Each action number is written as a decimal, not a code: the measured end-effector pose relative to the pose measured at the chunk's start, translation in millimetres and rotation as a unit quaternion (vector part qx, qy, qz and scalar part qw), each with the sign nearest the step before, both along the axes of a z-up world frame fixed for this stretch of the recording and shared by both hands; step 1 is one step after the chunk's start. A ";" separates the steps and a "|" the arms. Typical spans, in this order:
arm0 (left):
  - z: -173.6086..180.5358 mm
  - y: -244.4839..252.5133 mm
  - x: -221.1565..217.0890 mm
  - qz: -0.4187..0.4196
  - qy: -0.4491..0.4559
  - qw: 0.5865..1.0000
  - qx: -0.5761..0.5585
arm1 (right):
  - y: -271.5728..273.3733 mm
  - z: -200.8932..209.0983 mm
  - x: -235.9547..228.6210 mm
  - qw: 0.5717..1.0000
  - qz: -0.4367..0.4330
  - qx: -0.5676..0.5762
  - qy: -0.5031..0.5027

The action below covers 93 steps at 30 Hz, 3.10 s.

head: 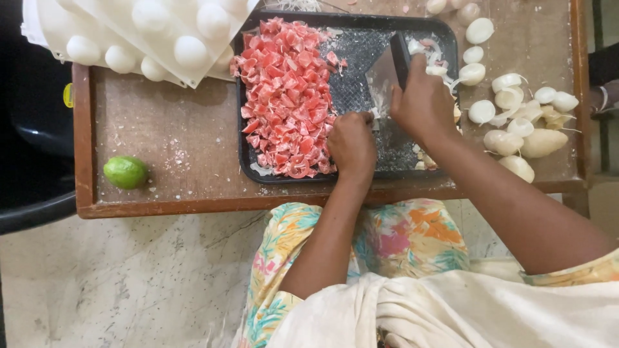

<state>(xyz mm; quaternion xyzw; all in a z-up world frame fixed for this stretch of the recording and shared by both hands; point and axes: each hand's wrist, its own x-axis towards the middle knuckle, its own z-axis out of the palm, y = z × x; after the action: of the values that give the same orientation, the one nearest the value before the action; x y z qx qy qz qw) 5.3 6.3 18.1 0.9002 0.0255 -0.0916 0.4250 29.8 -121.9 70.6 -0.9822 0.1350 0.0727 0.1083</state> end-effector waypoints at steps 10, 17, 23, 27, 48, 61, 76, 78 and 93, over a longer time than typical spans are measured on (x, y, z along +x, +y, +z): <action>-4.7 -2.7 -4.4 0.024 -0.015 1.000 -0.003 | 9.5 -12.6 1.2 0.999 0.007 -0.020 -0.028; -11.1 -4.7 -2.0 -0.013 -0.047 0.999 0.023 | -3.3 -27.0 11.4 0.998 -0.005 -0.008 -0.065; -0.3 -1.1 4.3 -0.011 -0.016 1.000 0.017 | -57.5 -42.9 10.4 0.993 0.014 0.077 -0.083; 1.5 -2.0 3.5 -0.023 -0.001 0.999 0.025 | -63.5 2.6 -13.2 0.975 -0.108 0.169 -0.096; -22.8 2.0 14.9 0.022 -0.052 0.998 0.006 | -28.3 -9.3 -39.0 0.993 -0.099 0.058 0.000; -14.4 3.4 11.0 0.004 -0.075 0.997 -0.001 | -116.5 -51.7 -84.2 0.936 -0.184 0.204 -0.219; -5.2 1.5 11.6 -0.017 -0.128 0.992 -0.014 | -156.0 -34.6 -23.5 0.840 -0.319 0.433 -0.067; -10.0 -0.8 13.3 -0.014 -0.104 0.994 -0.013 | -164.3 -38.7 -21.5 0.860 -0.279 0.423 -0.056; -33.0 -3.1 12.7 -0.019 -0.117 0.988 -0.094 | -233.8 47.1 -167.2 0.834 -0.418 0.250 -0.260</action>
<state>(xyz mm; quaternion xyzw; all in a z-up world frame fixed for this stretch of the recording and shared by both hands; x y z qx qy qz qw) 18.0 3.2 -14.9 0.8612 -0.0503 0.0047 0.5057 -137.4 -355.7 117.7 -0.7543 0.4768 -0.2060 0.4015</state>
